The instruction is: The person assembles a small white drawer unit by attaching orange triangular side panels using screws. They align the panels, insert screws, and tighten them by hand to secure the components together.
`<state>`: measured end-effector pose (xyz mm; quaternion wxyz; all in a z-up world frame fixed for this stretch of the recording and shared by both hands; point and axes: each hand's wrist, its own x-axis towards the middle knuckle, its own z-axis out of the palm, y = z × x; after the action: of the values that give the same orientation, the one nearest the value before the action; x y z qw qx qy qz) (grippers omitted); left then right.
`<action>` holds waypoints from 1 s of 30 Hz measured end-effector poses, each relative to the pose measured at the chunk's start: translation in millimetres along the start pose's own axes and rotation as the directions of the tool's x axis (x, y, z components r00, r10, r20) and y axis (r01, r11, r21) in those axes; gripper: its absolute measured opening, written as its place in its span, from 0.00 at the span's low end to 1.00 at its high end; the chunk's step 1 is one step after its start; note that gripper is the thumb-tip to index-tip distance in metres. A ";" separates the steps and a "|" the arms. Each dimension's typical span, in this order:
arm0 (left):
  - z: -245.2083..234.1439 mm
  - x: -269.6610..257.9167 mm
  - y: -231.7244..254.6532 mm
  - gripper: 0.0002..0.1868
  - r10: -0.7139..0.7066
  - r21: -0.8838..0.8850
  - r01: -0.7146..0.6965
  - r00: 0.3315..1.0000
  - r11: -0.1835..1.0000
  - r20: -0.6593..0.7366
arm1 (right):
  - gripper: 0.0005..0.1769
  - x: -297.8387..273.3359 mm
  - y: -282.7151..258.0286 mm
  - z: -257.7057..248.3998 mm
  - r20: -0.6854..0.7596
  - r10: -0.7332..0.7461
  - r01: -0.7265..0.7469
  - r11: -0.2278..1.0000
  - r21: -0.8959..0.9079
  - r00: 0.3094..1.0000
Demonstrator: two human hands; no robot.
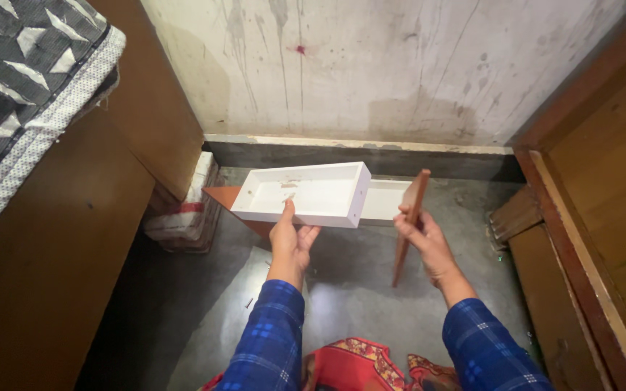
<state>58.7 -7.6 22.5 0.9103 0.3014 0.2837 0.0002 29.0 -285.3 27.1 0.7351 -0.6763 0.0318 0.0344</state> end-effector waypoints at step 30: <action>-1.2 6.2 11.8 0.35 -0.015 -0.047 0.015 1.000 0.999 -0.009 | 0.32 12.6 3.2 -4.3 -0.026 -0.138 0.116 0.905 -0.410 0.990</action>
<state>65.2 3.8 25.0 0.9158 0.2779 0.2901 0.0014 41.3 -289.2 22.4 0.5777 -0.8158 -0.0002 -0.0260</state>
